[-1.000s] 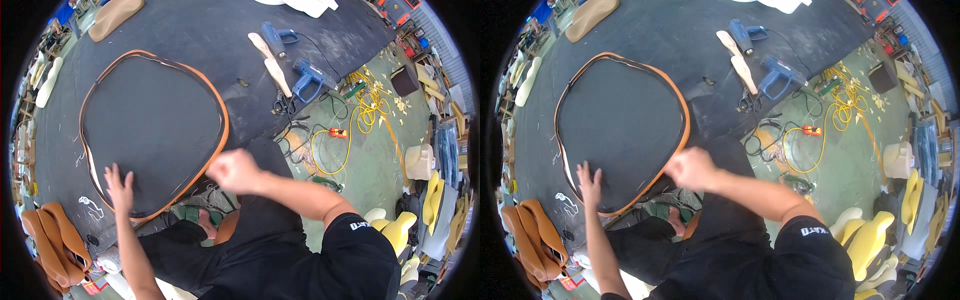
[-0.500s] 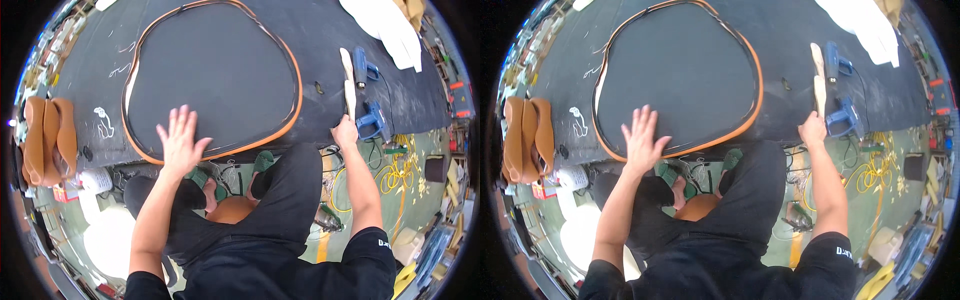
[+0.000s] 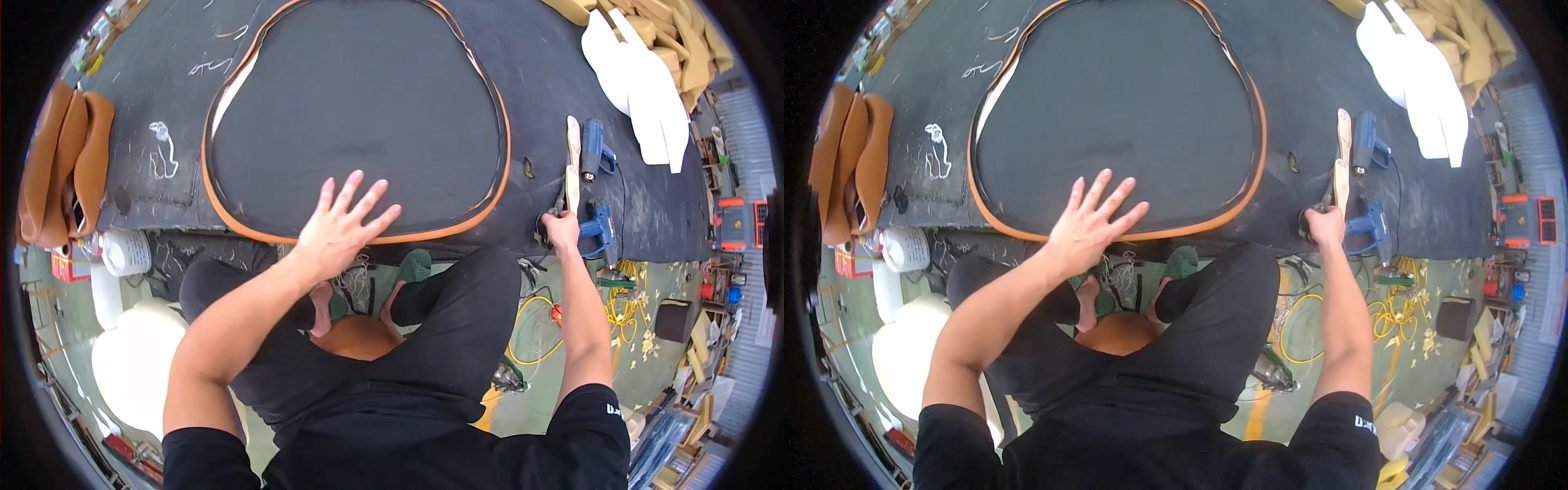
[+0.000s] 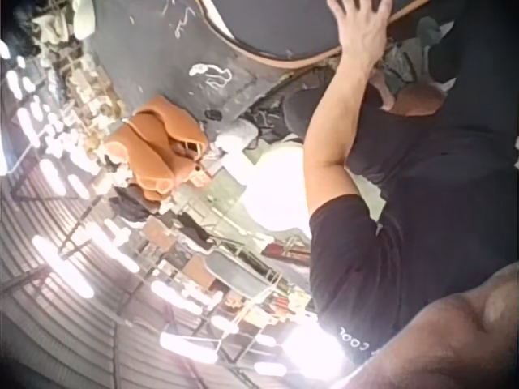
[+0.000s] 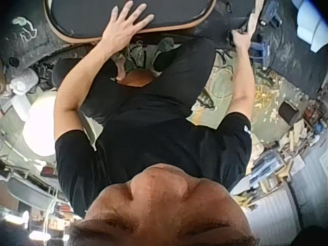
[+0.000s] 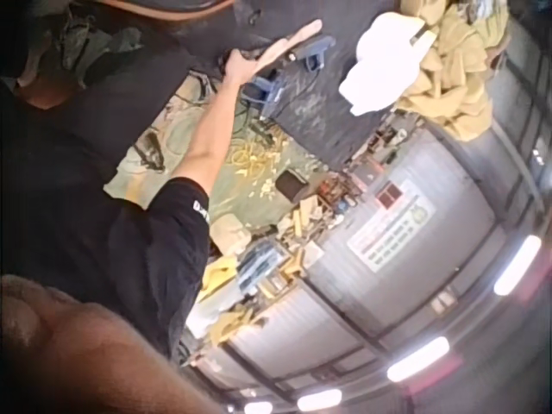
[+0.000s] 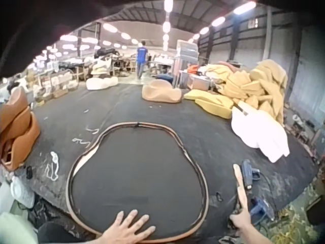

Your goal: Fitting a leather cover onto a foam chair seat and trimming excess material with scissors.

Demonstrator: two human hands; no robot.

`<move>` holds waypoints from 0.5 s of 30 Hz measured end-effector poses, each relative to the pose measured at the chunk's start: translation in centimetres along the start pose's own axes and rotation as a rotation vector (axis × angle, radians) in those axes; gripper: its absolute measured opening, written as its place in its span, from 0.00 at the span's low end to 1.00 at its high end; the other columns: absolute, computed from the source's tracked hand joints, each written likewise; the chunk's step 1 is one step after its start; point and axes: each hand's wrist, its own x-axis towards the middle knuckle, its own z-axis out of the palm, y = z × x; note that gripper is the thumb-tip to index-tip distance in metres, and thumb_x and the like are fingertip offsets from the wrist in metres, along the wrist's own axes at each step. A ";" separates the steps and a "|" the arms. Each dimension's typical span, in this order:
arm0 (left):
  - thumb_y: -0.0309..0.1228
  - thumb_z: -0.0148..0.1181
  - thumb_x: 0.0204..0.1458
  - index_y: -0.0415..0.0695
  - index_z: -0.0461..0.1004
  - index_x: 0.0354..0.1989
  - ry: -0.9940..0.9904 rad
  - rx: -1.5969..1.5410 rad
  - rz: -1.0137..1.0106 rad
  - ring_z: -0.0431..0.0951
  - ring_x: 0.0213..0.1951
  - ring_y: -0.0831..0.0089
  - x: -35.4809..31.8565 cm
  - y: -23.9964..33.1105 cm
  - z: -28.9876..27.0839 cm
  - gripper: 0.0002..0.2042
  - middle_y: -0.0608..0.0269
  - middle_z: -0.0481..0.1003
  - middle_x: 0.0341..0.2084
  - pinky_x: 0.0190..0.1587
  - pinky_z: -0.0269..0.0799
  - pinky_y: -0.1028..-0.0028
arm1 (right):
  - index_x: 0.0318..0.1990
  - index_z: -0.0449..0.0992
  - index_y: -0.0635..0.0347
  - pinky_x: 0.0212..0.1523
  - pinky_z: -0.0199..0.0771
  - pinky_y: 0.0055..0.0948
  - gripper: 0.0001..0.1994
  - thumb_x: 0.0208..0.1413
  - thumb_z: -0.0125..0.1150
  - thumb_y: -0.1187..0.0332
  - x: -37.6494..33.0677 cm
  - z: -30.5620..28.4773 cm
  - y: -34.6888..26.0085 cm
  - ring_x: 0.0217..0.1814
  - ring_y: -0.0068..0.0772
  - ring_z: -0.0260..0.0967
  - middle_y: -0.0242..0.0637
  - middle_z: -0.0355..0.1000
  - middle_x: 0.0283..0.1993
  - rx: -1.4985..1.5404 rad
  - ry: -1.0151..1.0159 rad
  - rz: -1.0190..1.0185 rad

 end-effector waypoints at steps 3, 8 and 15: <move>0.29 0.60 0.55 0.60 0.56 0.76 0.035 0.080 -0.059 0.50 0.76 0.40 -4.7 -2.9 0.8 0.38 0.54 0.50 0.78 0.69 0.55 0.34 | 0.33 0.70 0.50 0.20 0.56 0.19 0.09 0.60 0.60 0.59 -0.2 -1.3 -1.8 0.24 0.19 0.66 0.24 0.67 0.23 0.931 -0.379 0.339; 0.38 0.66 0.55 0.45 0.68 0.67 0.017 -0.288 -0.119 0.58 0.74 0.50 -6.1 -5.1 -2.4 0.30 0.54 0.64 0.71 0.69 0.59 0.43 | 0.42 0.78 0.59 0.39 0.76 0.32 0.11 0.61 0.59 0.62 -4.4 -5.1 -2.2 0.40 0.34 0.73 0.41 0.77 0.41 1.739 -0.611 0.170; 0.48 0.61 0.60 0.41 0.68 0.67 0.377 -0.123 -0.391 0.58 0.74 0.51 -2.0 -7.5 1.1 0.32 0.54 0.63 0.71 0.68 0.56 0.34 | 0.70 0.63 0.64 0.39 0.85 0.38 0.32 0.61 0.65 0.64 -15.4 -8.4 -10.7 0.43 0.42 0.78 0.48 0.73 0.51 1.715 -0.699 -0.139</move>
